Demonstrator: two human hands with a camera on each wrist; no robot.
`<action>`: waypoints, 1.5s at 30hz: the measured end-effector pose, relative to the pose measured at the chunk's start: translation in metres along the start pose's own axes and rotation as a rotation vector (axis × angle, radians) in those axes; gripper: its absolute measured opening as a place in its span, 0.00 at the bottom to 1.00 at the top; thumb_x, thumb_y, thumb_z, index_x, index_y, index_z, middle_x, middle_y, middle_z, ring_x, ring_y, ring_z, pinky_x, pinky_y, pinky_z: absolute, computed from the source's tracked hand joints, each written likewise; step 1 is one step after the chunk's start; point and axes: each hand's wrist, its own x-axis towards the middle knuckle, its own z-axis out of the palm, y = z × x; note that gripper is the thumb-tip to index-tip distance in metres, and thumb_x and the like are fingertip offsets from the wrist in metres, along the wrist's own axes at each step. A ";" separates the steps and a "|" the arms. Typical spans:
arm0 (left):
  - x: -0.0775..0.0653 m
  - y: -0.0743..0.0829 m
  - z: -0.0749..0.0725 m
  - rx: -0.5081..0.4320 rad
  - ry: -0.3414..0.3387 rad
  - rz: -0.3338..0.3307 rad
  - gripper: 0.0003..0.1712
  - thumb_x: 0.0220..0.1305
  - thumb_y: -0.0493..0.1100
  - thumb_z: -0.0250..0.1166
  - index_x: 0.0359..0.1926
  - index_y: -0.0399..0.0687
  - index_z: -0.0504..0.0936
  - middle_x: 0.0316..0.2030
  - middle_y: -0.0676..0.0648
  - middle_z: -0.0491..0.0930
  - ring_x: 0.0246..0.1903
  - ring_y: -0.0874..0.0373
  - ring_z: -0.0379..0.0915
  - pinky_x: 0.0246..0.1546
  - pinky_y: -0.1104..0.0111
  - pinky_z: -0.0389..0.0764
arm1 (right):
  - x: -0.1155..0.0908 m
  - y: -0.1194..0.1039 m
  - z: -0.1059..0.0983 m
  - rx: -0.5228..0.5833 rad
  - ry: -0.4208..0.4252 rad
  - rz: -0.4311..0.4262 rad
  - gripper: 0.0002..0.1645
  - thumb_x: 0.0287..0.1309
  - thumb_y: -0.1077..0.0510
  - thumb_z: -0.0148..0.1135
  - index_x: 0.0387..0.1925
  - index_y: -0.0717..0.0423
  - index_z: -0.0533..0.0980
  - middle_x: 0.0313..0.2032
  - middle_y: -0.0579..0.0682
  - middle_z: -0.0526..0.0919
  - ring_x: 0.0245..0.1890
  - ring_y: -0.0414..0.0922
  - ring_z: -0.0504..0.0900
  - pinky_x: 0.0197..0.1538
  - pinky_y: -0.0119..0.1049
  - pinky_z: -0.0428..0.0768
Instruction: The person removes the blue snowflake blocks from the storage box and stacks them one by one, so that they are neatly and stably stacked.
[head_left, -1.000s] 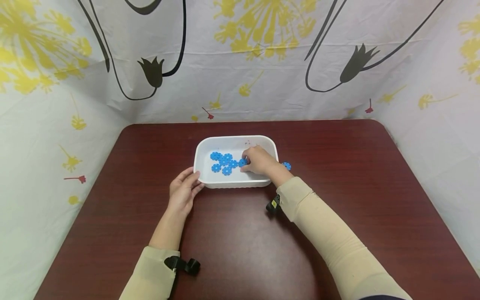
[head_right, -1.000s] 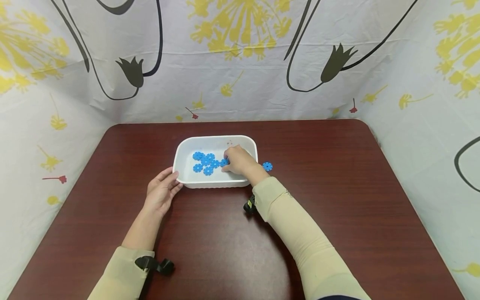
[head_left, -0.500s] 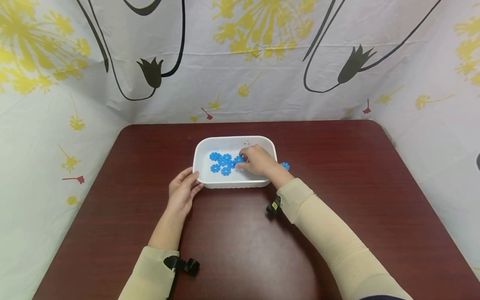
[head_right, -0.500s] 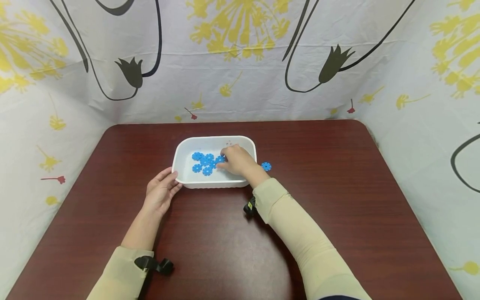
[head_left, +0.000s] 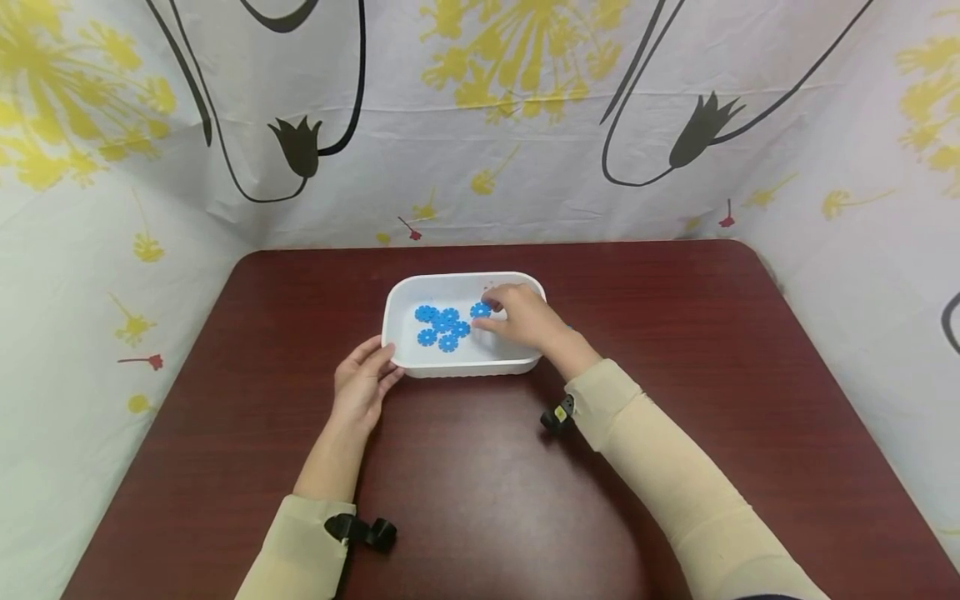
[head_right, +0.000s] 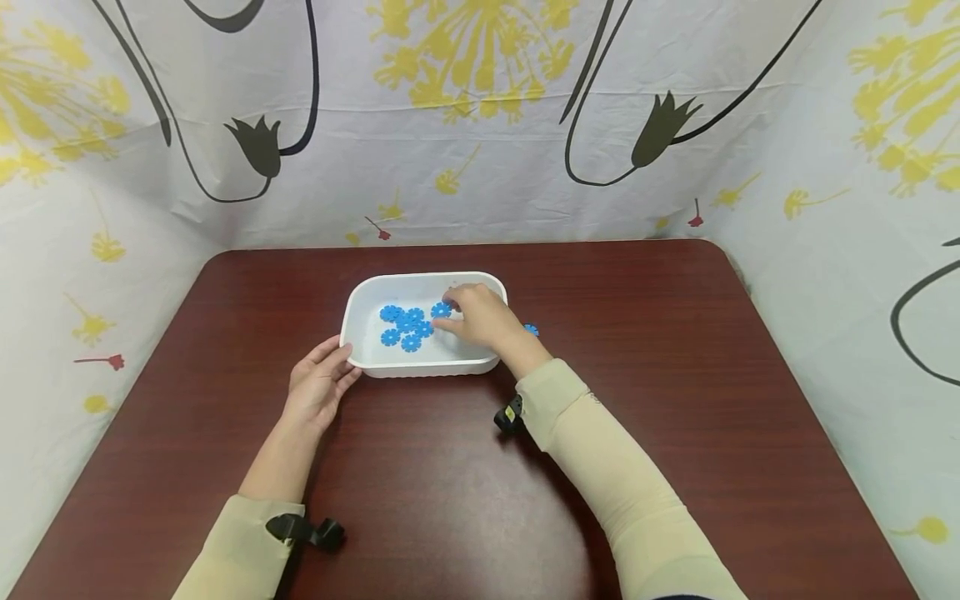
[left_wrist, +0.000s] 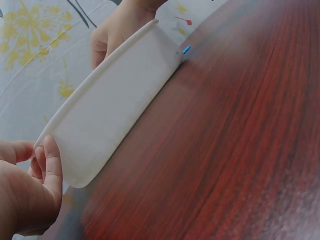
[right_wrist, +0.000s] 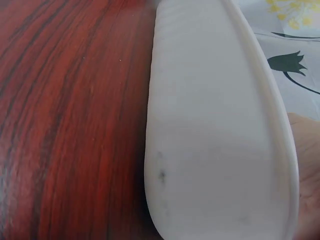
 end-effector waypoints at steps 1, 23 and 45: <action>0.000 0.000 0.000 -0.001 -0.001 -0.001 0.23 0.69 0.34 0.65 0.62 0.39 0.73 0.34 0.49 0.78 0.30 0.61 0.78 0.40 0.70 0.88 | -0.001 0.000 -0.001 0.005 0.007 0.003 0.18 0.60 0.47 0.73 0.38 0.59 0.82 0.35 0.52 0.85 0.37 0.49 0.81 0.44 0.41 0.81; 0.000 0.001 0.000 0.000 -0.002 -0.011 0.26 0.70 0.35 0.65 0.66 0.38 0.71 0.35 0.48 0.78 0.30 0.62 0.78 0.41 0.71 0.88 | -0.023 0.019 -0.030 0.068 0.130 0.062 0.27 0.61 0.48 0.72 0.54 0.63 0.81 0.46 0.56 0.85 0.49 0.52 0.82 0.55 0.46 0.84; 0.000 0.000 0.000 -0.008 -0.004 -0.013 0.23 0.69 0.34 0.65 0.63 0.39 0.72 0.33 0.51 0.78 0.29 0.62 0.77 0.40 0.71 0.88 | -0.051 0.053 -0.045 0.070 0.218 0.057 0.23 0.60 0.51 0.74 0.50 0.63 0.81 0.44 0.56 0.84 0.44 0.52 0.81 0.49 0.49 0.83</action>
